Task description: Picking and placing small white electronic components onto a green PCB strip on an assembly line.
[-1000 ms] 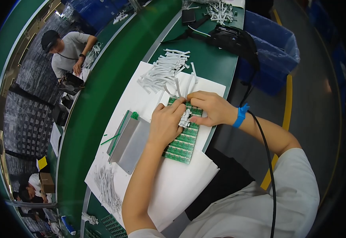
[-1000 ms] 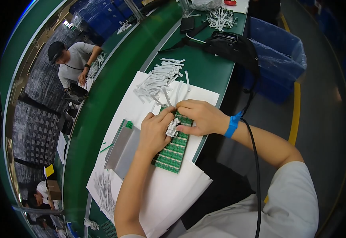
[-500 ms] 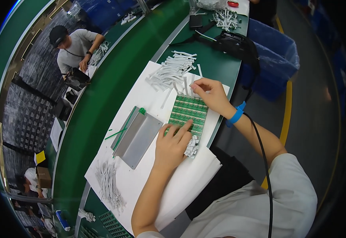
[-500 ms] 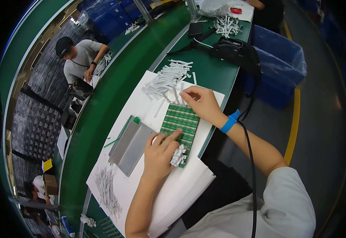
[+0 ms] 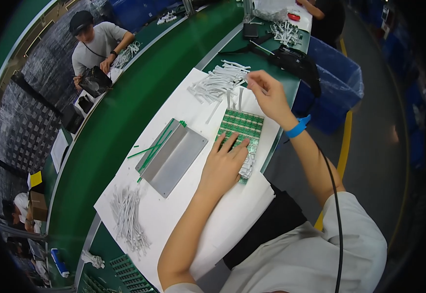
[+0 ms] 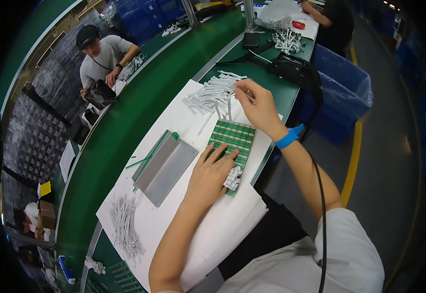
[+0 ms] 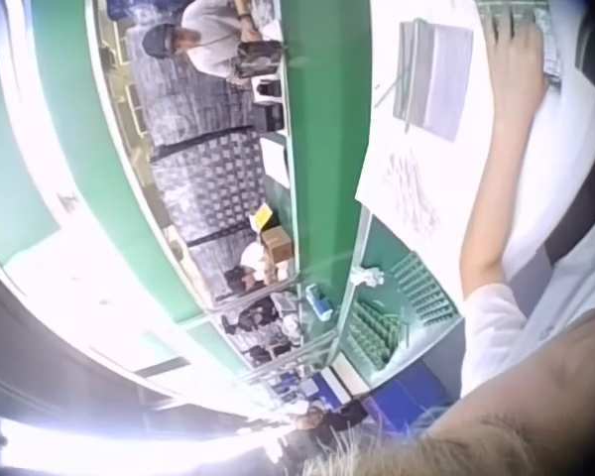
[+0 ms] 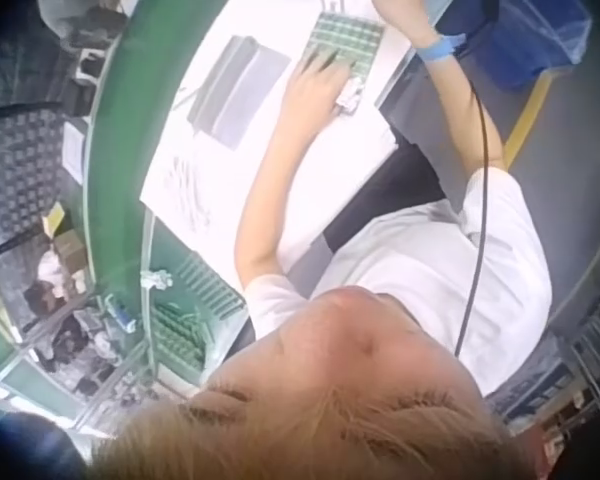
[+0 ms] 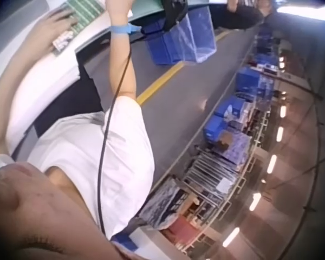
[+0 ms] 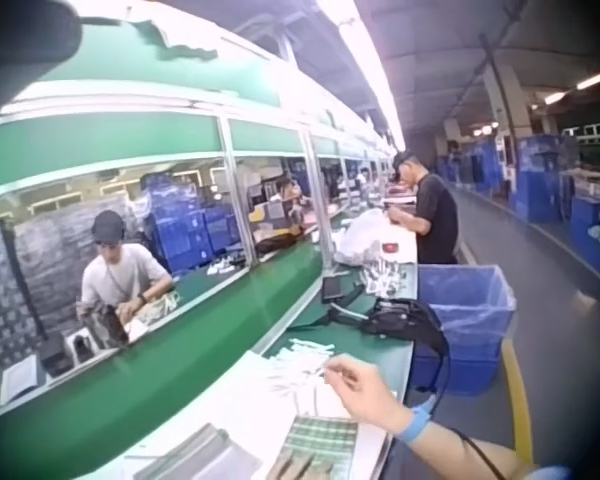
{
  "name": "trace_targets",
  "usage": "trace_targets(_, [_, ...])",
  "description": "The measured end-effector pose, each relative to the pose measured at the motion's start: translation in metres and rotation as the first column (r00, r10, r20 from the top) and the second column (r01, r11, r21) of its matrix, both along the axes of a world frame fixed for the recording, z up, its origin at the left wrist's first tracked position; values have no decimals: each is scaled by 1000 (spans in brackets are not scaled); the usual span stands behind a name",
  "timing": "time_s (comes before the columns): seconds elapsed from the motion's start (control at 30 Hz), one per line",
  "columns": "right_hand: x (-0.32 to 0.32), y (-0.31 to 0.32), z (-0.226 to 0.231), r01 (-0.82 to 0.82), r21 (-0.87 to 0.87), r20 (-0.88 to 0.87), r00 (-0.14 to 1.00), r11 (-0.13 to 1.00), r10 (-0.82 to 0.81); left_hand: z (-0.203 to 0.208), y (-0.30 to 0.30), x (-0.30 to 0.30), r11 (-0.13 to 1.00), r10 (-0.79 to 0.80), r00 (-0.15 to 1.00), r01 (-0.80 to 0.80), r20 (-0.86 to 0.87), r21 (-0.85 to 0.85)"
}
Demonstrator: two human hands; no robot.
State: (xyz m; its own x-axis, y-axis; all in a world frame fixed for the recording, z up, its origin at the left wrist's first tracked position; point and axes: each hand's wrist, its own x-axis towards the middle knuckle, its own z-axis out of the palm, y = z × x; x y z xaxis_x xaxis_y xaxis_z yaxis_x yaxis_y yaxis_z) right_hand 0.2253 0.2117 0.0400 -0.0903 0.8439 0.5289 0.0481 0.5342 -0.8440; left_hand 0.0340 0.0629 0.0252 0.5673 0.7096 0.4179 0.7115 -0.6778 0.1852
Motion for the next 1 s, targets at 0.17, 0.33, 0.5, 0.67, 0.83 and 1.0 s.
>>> trace_targets(0.17, [25, -7, 34, -132, 59, 752, 657, 990, 43, -2, -1, -3, 1000, 11, 1000, -11, -21, 3])
trace_targets(0.33, [14, 1, 51, -183, 29, 957, 290, 983, 26, -3, -2, -4, 1000, 16, 1000, -16, -15, 0])
trace_targets(0.5, [1, 18, 43, -346, 38, 991, 130, 937, 7, -3, -3, -4, 1000, 20, 1000, -20, 1, 1])
trace_targets(0.67, [-7, 23, 49, -358, 20, 1000, 23, 933, -12, -4, -2, -4, 1000, 16, 1000, -16, 24, 1])
trace_targets(0.83, [-7, 25, 52, -353, 0, 1000, 4, 936, 2, -4, -1, -3, 1000, 23, 999, -22, 24, -13])
trace_targets(1.0, [-7, 25, 52, -360, -32, 998, 42, 932, 51, -4, -1, -3, 999, 30, 999, -29, 13, -24])
